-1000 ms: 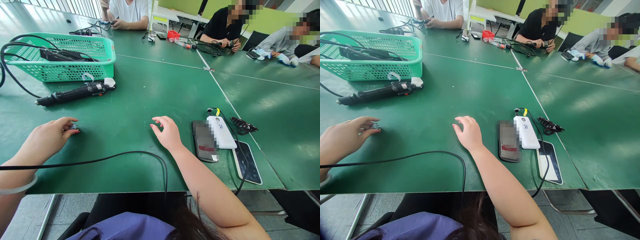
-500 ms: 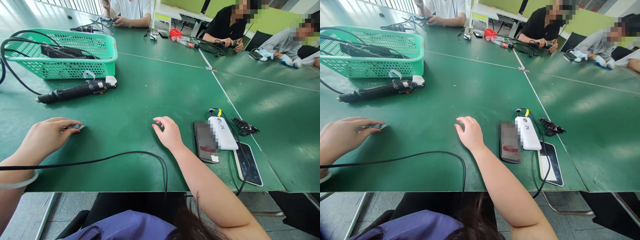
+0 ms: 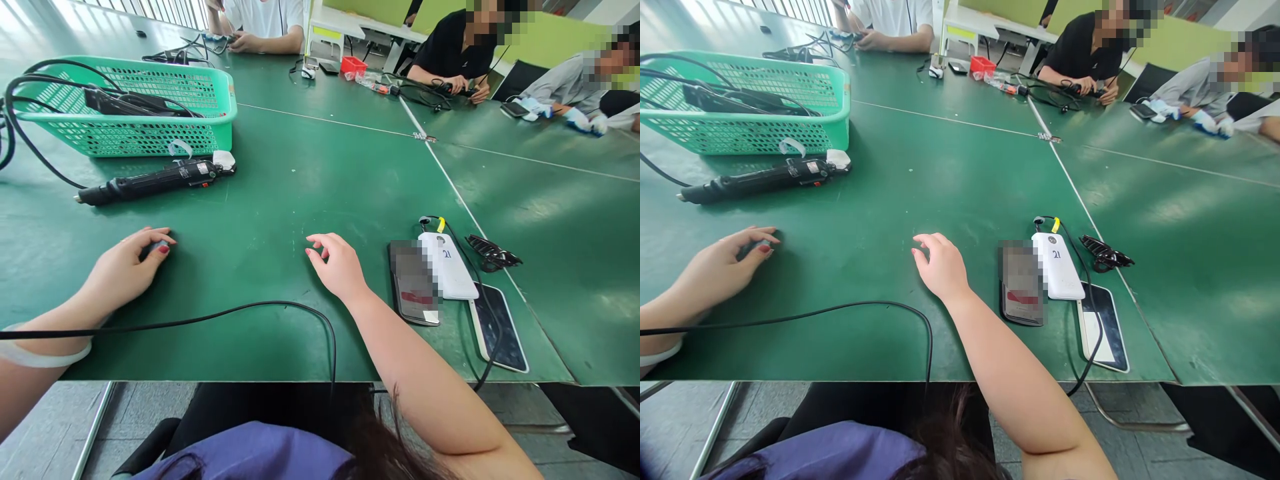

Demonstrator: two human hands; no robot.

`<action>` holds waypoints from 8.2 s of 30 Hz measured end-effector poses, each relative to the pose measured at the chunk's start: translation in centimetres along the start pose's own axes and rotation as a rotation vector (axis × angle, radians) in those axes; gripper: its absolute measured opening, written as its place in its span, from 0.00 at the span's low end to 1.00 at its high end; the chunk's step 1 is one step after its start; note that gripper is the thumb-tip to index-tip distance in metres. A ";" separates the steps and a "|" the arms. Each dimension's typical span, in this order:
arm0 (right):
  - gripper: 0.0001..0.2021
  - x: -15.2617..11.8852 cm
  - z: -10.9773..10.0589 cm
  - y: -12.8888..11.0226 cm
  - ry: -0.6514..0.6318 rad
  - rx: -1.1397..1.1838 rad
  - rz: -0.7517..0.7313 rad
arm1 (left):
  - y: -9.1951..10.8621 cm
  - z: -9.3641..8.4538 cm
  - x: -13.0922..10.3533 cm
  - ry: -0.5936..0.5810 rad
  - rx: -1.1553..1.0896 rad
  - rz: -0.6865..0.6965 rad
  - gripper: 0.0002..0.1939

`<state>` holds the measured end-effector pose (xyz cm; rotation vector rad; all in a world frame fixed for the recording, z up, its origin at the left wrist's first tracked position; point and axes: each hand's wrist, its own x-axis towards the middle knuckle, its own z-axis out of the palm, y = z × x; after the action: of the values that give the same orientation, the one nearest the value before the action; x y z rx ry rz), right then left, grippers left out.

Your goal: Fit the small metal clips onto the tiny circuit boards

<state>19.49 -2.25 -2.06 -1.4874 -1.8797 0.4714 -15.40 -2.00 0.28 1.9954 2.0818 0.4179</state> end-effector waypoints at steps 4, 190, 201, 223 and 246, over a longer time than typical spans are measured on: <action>0.11 0.0 0.0 -0.1 -0.032 0.008 0.002 | 4.0 1.8 0.6 -0.115 -0.188 0.082 0.13; 0.06 0.6 -1.5 0.9 -0.224 -0.120 -0.018 | 15.3 6.7 1.4 -0.523 -1.293 0.017 0.12; 0.08 0.8 -1.2 0.3 -0.170 -0.076 -0.116 | 15.4 6.7 1.3 -0.562 -1.238 0.033 0.13; 0.08 0.2 -1.1 -0.9 0.040 0.191 -0.376 | 15.3 6.5 1.3 -0.752 -1.192 0.216 0.13; 0.09 -0.1 -1.0 -1.1 0.098 0.245 -0.275 | 15.1 6.7 1.4 -0.853 -1.366 0.137 0.14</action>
<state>19.49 -2.81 -0.70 -1.0557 -1.8404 0.4699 1.05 0.20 -0.56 1.0869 0.6936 0.6096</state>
